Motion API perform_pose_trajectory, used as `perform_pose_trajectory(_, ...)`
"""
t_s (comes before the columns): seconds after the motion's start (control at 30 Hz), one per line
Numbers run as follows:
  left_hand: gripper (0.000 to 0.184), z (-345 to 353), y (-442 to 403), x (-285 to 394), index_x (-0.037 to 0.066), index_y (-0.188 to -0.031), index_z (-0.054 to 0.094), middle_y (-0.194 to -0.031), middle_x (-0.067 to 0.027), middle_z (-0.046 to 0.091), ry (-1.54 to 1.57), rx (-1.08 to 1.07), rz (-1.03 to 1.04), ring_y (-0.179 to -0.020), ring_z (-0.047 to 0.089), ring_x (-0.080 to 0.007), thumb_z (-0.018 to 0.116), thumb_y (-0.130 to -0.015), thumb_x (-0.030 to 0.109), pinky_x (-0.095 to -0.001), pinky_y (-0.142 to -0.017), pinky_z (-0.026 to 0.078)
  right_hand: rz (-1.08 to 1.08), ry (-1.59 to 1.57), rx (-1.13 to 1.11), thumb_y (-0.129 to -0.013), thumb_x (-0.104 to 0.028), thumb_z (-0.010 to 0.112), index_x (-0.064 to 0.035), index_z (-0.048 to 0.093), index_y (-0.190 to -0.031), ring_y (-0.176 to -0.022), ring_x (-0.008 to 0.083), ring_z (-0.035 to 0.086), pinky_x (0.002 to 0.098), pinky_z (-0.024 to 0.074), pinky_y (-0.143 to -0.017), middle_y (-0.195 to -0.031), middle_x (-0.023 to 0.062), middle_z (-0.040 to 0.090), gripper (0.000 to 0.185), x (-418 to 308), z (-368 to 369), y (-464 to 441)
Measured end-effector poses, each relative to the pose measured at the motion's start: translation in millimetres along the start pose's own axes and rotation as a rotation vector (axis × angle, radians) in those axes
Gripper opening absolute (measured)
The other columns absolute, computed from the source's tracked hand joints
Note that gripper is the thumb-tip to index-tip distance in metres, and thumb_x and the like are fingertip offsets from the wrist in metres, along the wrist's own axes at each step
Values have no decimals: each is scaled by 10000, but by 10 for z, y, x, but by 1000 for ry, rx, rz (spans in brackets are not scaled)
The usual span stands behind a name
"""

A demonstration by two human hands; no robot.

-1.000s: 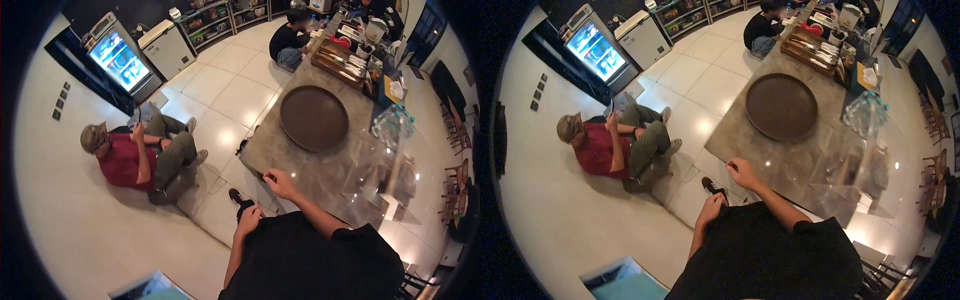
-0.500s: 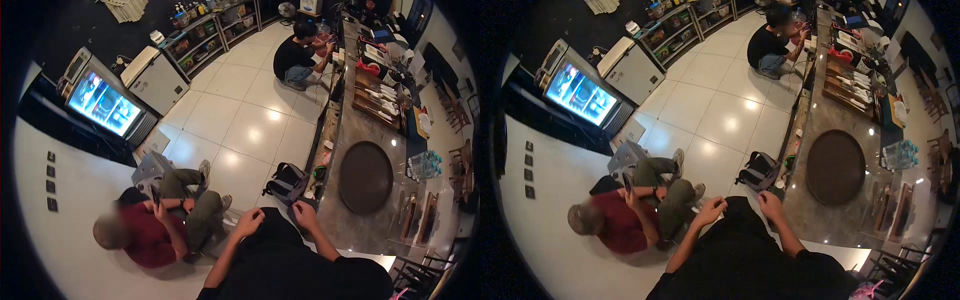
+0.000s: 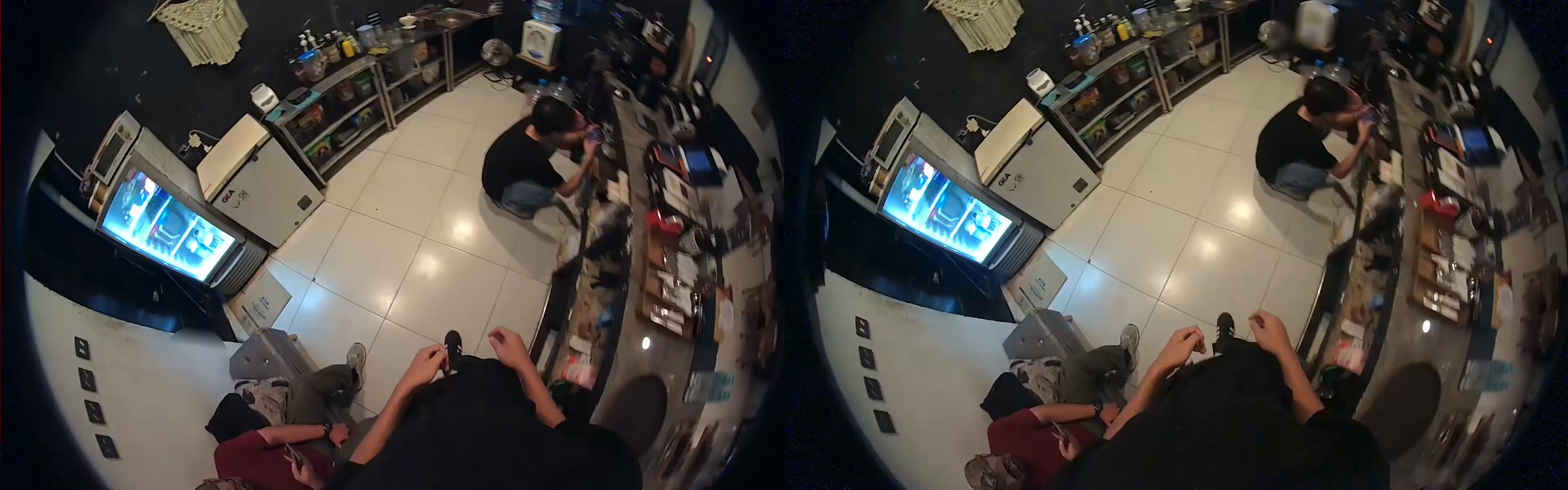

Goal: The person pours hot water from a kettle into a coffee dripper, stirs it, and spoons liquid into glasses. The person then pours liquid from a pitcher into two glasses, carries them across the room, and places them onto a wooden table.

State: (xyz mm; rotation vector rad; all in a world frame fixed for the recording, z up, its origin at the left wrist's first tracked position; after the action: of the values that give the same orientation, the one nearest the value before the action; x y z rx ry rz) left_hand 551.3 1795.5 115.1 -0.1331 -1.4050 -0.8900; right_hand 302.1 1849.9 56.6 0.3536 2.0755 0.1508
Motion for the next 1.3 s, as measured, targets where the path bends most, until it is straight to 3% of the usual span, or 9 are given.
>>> perform_pose_trajectory(0.07, 343, -262, -277, 432, 23, -753, 569, -635, -34, 578, -222, 160, -10, -603, 567, -108, 526, -1020, 235, -286, -593, 472, -122, -76, -28, -922, -132, 639, 9, 665, -1035, -804, 175, 658, 322, 524, -752, -867, 103, 697, 183, -645, -74, -670)
perform_pose_trajectory(0.33, 557, -1698, -1659, 1276, 61, -603, 511, -551, 16, 494, -20, 407, -18, -517, 475, -84, 544, -1020, 428, -267, -529, 420, -284, -123, -329, -931, -165, 646, -8, 659, -1086, -791, 146, 613, 300, 508, -747, -879, 71, 677, 221, -1947, 189, -3134)
perform_pose_trajectory(0.47, 487, -2421, -2595, 1831, 44, -688, 590, -609, 22, 526, -110, 368, 26, -557, 472, -62, 572, -1011, 408, -255, -540, 407, -218, -52, -351, -940, -157, 633, -1, 656, -1087, -796, 127, 621, 296, 513, -751, -882, 77, 675, 215, -2030, 389, -4159)
perform_pose_trajectory(0.6, 435, -3004, -3516, 2516, 32, -727, 617, -612, 13, 531, -195, 283, 105, -548, 461, -66, 603, -993, 375, -267, -517, 366, -2, -469, -372, -963, -113, 607, 20, 629, -1119, -842, 143, 643, 280, 520, -788, -927, 78, 686, 206, -2134, 394, -4800)
perform_pose_trajectory(0.8, 434, -3297, -4767, 3648, 4, -773, 649, -673, -58, 624, -514, -28, 36, -626, 537, -120, 624, -967, 392, -318, -601, 450, 88, -597, -60, -955, -101, 608, 32, 633, -1092, -822, 138, 631, 270, 504, -761, -888, 71, 667, 193, -2177, -271, -5787)
perform_pose_trajectory(0.97, 395, -3481, -6184, 3740, 18, -814, 685, -665, -66, 642, -529, -102, 83, -645, 577, -123, 632, -961, 380, -315, -609, 462, 266, -660, 130, -968, -128, 615, 27, 638, -1062, -787, 137, 651, 284, 524, -729, -868, 77, 682, 184, -1574, -643, -6954)
perform_pose_trajectory(1.1, 369, -3398, -7131, 4112, 22, -841, 675, -723, -46, 638, -479, -72, -29, -602, 561, -119, 640, -965, 368, -290, -540, 478, 207, -507, 0, -950, -135, 634, 10, 654, -969, -776, 125, 644, 281, 524, -722, -837, 63, 678, 148, -1592, -1121, -8182)
perform_pose_trajectory(1.17, 357, -3394, -7548, 4407, 14, -848, 675, -735, -62, 645, -473, -48, 170, -622, 570, -123, 640, -968, 349, -302, -548, 492, -3, -402, -66, -938, -97, 635, -5, 641, -917, -736, 112, 613, 259, 490, -694, -823, 49, 676, 95, -1809, -1409, -8886)
perform_pose_trajectory(1.3, 342, -3789, -8291, 4862, 21, -844, 670, -702, -40, 625, -382, 133, 166, -589, 577, -113, 648, -961, 341, -298, -513, 474, -155, -53, -77, -916, -115, 645, 0, 649, -857, -688, 85, 543, 272, 457, -656, -730, 16, 619, 129, -2723, -1969, -9977)
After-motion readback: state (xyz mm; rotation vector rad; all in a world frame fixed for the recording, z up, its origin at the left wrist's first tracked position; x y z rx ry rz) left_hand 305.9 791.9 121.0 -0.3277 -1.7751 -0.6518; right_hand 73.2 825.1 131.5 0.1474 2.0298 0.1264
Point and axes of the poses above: each hand's wrist, its own y-axis away from the middle knuckle, its own z-axis out of the palm, x = y × z, the point moved 3 cm from there along -y, towards the middle knuckle
